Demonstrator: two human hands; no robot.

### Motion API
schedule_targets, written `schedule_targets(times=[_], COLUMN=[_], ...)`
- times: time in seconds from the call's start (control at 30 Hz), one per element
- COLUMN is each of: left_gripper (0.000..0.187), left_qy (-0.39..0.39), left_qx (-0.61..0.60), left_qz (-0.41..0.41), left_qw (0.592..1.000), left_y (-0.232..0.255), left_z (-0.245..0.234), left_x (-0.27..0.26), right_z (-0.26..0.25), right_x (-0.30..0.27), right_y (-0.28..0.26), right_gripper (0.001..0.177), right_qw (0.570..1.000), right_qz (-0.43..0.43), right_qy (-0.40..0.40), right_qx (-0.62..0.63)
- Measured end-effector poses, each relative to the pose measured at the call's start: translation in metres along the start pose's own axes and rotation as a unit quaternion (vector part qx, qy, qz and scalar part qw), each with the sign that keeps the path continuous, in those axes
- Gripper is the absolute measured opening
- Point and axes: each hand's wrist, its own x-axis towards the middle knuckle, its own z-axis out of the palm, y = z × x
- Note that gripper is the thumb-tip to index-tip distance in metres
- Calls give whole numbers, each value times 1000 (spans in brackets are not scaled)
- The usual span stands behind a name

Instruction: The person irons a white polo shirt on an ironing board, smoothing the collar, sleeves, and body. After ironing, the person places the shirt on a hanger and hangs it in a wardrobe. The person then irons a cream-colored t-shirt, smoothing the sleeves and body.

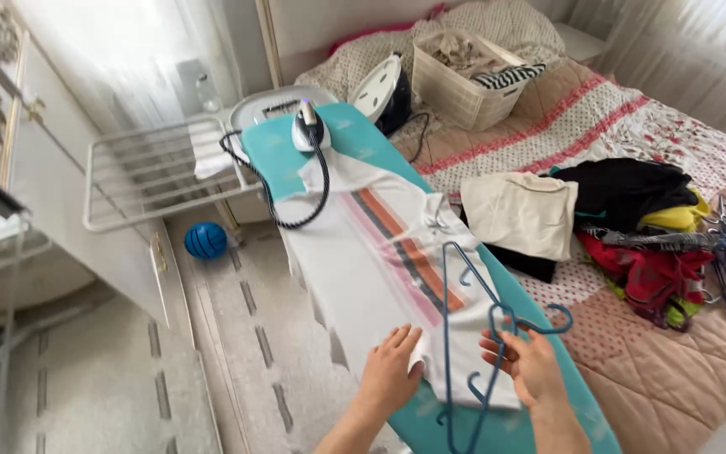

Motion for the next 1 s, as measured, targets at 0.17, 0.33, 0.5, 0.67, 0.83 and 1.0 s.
schedule_targets(times=[0.17, 0.33, 0.5, 0.67, 0.83, 1.0], left_gripper=[60, 54, 41, 35, 42, 50], left_qy=[-36, -46, -63, -106, -212, -218], left_qx=[-15, -43, -53, 4, 123, 112], left_qz=[36, 89, 146, 147, 147, 217], left_qw=[999, 994, 986, 983, 958, 945], left_y=[-38, -82, -111, -108, -88, -102], left_z=[-27, -29, -13, 39, 62, 60], left_x=[67, 150, 226, 314, 351, 346], right_z=[15, 0, -15, 54, 83, 115], right_x=[37, 116, 157, 163, 188, 240], right_y=[-1, 20, 10, -79, -93, -94], right_gripper=[23, 15, 15, 64, 63, 58], right_qw=[993, 987, 963, 922, 927, 932], right_qz=[7, -59, -170, -234, -318, -340], right_qy=[115, 150, 198, 165, 78, 0], right_qx=[-12, 18, 68, 261, 181, 128])
